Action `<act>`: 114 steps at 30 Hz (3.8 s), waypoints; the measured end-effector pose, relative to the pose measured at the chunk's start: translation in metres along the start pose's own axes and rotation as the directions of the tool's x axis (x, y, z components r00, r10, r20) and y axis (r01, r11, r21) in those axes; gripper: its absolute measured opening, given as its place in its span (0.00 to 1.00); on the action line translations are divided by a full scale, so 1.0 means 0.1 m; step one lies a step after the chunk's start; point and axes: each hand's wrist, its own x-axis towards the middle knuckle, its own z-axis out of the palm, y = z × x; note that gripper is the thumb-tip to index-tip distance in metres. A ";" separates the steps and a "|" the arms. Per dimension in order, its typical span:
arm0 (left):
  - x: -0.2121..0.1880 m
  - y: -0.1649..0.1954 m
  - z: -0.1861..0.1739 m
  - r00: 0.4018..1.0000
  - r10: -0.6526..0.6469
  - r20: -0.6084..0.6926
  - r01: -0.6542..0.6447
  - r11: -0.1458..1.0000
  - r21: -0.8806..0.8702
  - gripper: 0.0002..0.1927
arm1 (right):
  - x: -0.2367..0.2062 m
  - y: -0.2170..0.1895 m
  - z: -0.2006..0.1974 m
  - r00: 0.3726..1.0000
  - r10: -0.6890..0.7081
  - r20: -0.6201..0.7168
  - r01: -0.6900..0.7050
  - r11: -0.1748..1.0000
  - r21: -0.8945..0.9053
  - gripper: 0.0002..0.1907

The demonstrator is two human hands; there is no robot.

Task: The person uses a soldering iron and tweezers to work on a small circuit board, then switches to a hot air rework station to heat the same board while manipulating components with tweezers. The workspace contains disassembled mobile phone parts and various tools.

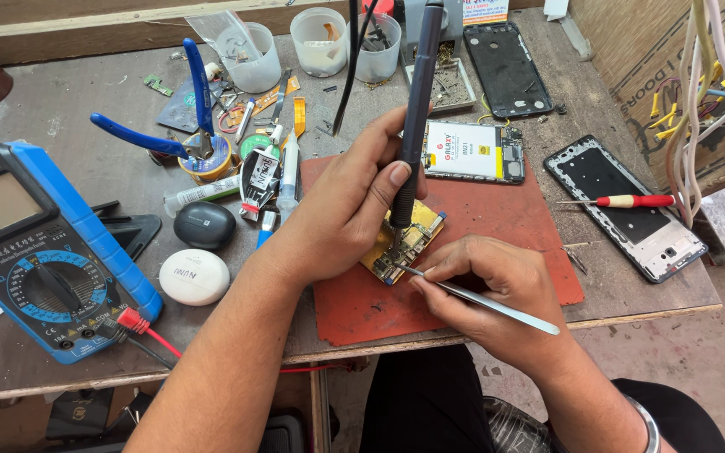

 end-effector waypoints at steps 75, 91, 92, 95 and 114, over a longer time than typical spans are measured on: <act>-0.06 -0.03 0.01 0.995 0.060 -0.083 -0.068 0.993 -0.098 0.26 | -0.14 0.17 -0.10 0.995 0.014 -0.102 0.017 0.953 0.302 0.07; -0.01 0.84 0.29 0.792 0.398 -0.464 -0.392 0.913 0.113 0.23 | -0.35 0.12 -0.48 0.953 0.135 -0.273 0.049 0.815 0.577 0.09; -0.02 0.96 0.34 0.765 0.413 -0.495 -0.398 0.907 0.142 0.23 | -0.36 0.11 -0.51 0.953 0.136 -0.269 0.046 0.816 0.577 0.09; -0.12 1.34 0.45 0.690 0.546 -0.475 -0.328 0.821 0.467 0.19 | -0.39 0.08 -0.59 0.954 0.150 -0.261 0.028 0.821 0.571 0.09; 1.06 0.70 0.87 0.659 0.226 -0.718 -0.189 0.973 0.134 0.10 | -0.42 -0.07 -0.93 0.970 0.194 -0.149 -0.079 0.826 0.558 0.08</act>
